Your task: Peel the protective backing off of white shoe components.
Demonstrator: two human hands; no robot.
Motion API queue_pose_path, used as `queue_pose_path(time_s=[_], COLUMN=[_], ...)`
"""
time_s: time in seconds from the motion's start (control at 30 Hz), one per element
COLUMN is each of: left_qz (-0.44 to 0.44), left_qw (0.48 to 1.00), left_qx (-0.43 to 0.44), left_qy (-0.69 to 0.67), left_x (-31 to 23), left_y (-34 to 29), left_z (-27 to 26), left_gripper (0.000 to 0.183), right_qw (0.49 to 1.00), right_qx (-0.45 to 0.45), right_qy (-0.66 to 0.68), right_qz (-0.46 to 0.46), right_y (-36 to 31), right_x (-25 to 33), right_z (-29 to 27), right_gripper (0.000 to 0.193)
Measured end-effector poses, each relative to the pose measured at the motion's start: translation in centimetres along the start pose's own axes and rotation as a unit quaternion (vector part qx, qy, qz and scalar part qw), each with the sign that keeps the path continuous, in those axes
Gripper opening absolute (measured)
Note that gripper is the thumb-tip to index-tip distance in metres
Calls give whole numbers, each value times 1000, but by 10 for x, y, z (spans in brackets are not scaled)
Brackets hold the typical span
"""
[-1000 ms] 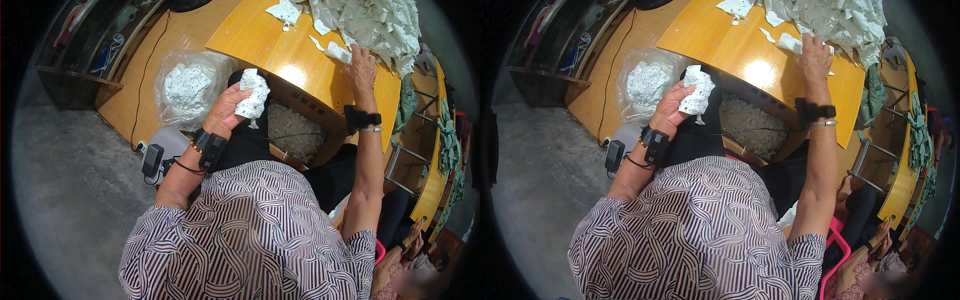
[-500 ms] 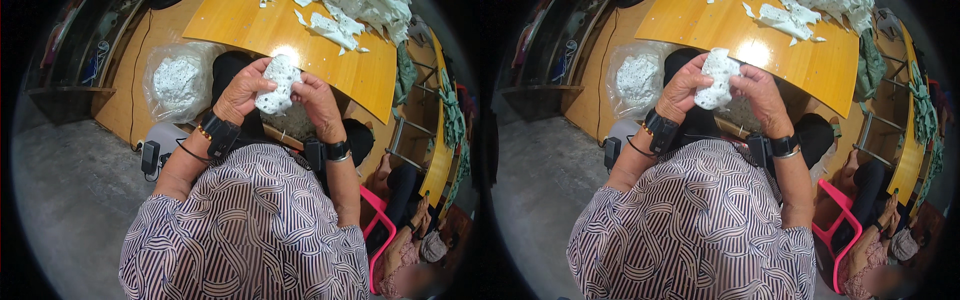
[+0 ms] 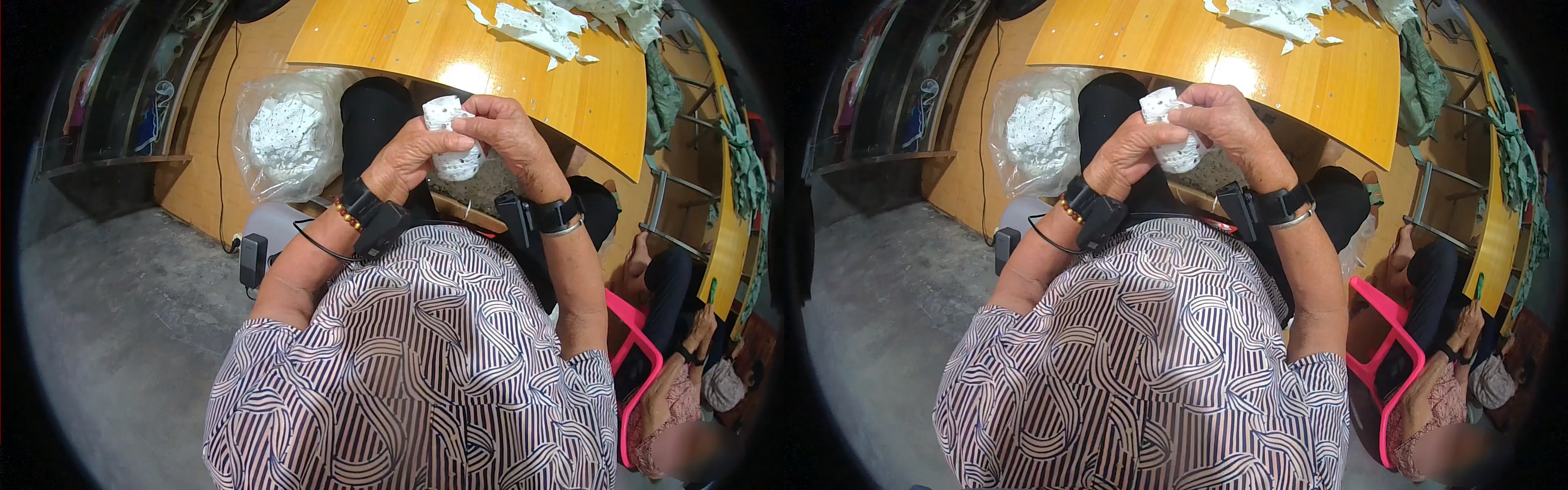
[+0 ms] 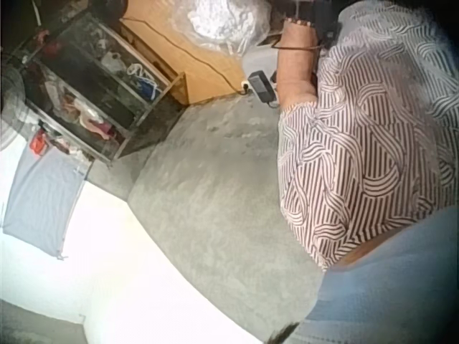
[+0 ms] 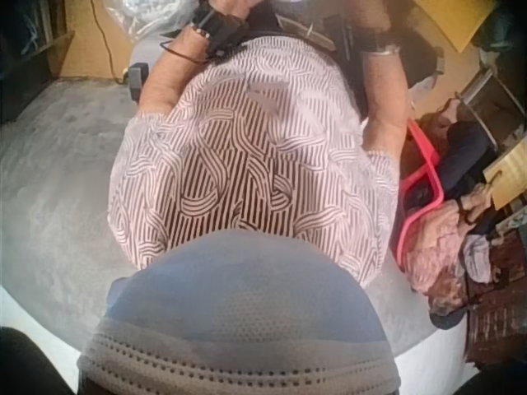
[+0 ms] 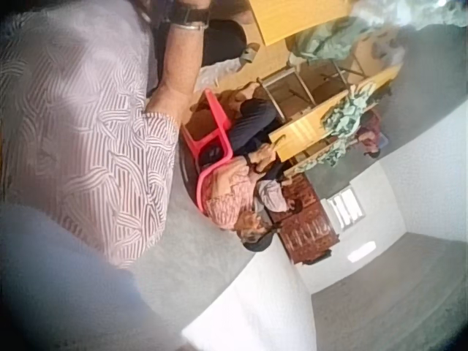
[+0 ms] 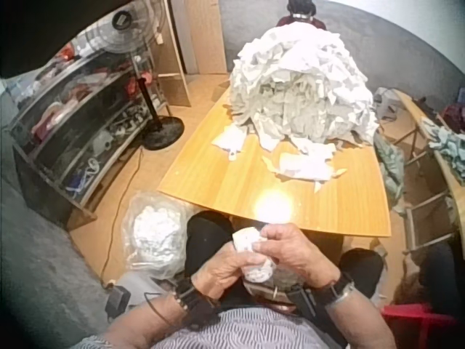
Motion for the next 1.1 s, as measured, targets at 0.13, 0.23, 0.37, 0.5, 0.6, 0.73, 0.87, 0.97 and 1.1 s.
queue_pose_path(time_s=[0.13, 0.23, 0.37, 0.5, 0.6, 0.73, 0.87, 0.97, 1.1], left_qz=[-32, -71, -50, -42, -60, -49, -101, -136, -101], left_qw=[998, 996, 987, 984, 976, 982, 994, 989, 991], left_qx=[-41, -54, -83, -81, -109, -63, -34, -18, 33], left_qy=[29, -13, -129, -153, -177, -172, -2, 49, -85], left_x=[7, 22, 27, 26, 27, 22, 41, 49, 47], left_y=[-3, -5, -2, 0, -3, -6, -10, -15, -14], left_z=[-12, -22, -39, -38, -37, -29, -29, -22, -14], left_gripper=[30, 28, 22, 25, 30, 31, 31, 34, 31], right_qw=[998, 990, 993, 995, 996, 997, 1000, 959, 855], right_qx=[-32, -37, -10, 28, 27, 2, -6, -13, -38], right_qy=[59, 133, 108, 65, 47, 38, -26, -260, -500], right_qz=[16, -3, 50, 68, 77, 64, 14, -109, -133], right_y=[-5, -13, -28, -27, -26, -27, -24, -23, -22], right_x=[-18, -24, -39, -43, -48, -40, -36, -16, -32], right_z=[-14, -19, -8, -3, -9, -17, -23, -23, -34], right_gripper=[19, 28, 45, 28, 15, 9, 9, 14, 18])
Point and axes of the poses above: each hand's wrist, its own y-axis towards the middle knuckle, its own z-axis out of the palm, x = y × z, the point moved 9 cm from there along y, towards the middle knuckle, and after that the axes turned 10 degrees about y, right-handed, at the moved point
